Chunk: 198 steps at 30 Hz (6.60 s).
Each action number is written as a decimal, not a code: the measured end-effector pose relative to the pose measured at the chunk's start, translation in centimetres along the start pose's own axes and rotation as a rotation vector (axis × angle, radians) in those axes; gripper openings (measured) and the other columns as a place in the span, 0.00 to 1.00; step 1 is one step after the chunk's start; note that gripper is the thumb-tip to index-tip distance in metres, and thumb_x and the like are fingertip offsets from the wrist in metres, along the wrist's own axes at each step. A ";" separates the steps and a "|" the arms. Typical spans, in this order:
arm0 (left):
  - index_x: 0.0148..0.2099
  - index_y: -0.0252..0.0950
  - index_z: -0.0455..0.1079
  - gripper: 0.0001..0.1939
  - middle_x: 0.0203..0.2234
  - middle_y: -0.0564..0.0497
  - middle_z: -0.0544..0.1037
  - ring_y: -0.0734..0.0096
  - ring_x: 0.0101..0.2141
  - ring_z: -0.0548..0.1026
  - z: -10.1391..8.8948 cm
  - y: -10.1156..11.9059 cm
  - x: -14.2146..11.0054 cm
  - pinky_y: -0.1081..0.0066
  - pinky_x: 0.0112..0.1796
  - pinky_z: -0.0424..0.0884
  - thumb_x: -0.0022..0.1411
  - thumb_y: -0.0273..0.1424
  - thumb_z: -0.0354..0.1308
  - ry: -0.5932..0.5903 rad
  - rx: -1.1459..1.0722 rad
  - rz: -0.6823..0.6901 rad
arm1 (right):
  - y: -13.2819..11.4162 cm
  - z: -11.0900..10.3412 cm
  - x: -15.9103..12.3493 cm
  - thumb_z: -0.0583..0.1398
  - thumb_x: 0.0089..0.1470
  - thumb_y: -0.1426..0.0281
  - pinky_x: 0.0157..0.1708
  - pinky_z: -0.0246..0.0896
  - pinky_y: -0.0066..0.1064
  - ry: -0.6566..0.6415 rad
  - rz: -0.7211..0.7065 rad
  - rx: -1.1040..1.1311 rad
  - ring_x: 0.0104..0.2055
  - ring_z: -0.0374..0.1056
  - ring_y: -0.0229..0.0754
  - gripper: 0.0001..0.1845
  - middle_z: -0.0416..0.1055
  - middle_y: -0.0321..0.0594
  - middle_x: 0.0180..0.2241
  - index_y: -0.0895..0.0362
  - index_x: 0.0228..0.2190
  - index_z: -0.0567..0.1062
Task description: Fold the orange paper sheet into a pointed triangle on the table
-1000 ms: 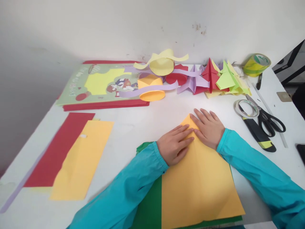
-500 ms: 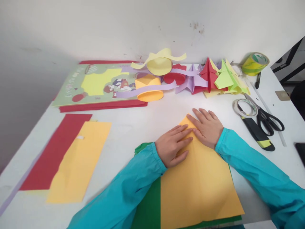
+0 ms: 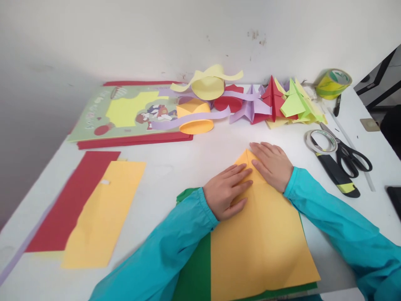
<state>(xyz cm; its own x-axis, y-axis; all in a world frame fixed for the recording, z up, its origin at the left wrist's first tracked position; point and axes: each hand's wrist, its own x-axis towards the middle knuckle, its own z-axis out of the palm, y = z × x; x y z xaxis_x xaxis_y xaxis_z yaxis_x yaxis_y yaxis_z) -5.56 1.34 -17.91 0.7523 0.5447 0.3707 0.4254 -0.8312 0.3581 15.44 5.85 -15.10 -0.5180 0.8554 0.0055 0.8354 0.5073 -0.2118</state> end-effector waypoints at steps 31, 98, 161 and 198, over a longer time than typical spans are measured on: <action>0.56 0.34 0.65 0.18 0.57 0.39 0.67 0.56 0.62 0.55 0.4 -0.8 -0.3 0.52 0.56 0.62 0.65 0.28 0.46 0.027 -0.001 0.015 | 2.6 0.2 0.4 0.46 0.64 0.60 0.57 0.43 0.58 -0.093 -0.286 -0.116 0.65 0.42 0.58 0.23 0.49 0.34 0.65 0.42 0.60 0.58; 0.54 0.29 0.66 0.19 0.55 0.33 0.67 0.52 0.60 0.59 0.4 -0.3 0.0 0.49 0.55 0.63 0.63 0.28 0.47 0.055 0.005 0.025 | 1.0 0.3 0.6 0.43 0.64 0.55 0.58 0.42 0.53 -0.027 -0.166 -0.187 0.64 0.44 0.55 0.29 0.49 0.39 0.65 0.52 0.62 0.54; 0.56 0.31 0.64 0.19 0.54 0.39 0.69 0.54 0.60 0.59 0.0 0.1 -0.1 0.51 0.54 0.66 0.65 0.26 0.44 0.043 -0.003 -0.021 | 0.8 0.4 0.5 0.43 0.65 0.63 0.56 0.48 0.50 0.047 -0.173 -0.228 0.63 0.49 0.54 0.25 0.53 0.39 0.63 0.53 0.60 0.59; 0.51 0.26 0.67 0.18 0.53 0.35 0.69 0.49 0.57 0.63 0.0 1.4 0.5 0.50 0.53 0.66 0.62 0.27 0.45 0.047 0.132 -0.043 | 0.8 0.6 0.5 0.43 0.65 0.63 0.57 0.48 0.51 0.052 -0.157 -0.215 0.63 0.49 0.53 0.24 0.54 0.37 0.63 0.52 0.60 0.60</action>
<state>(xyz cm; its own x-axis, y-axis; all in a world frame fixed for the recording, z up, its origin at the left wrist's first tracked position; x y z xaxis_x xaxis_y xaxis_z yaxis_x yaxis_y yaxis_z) -4.58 0.41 -17.26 0.7091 0.5818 0.3984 0.5212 -0.8130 0.2596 15.71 6.61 -15.80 -0.6385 0.7662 0.0733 0.7686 0.6397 0.0084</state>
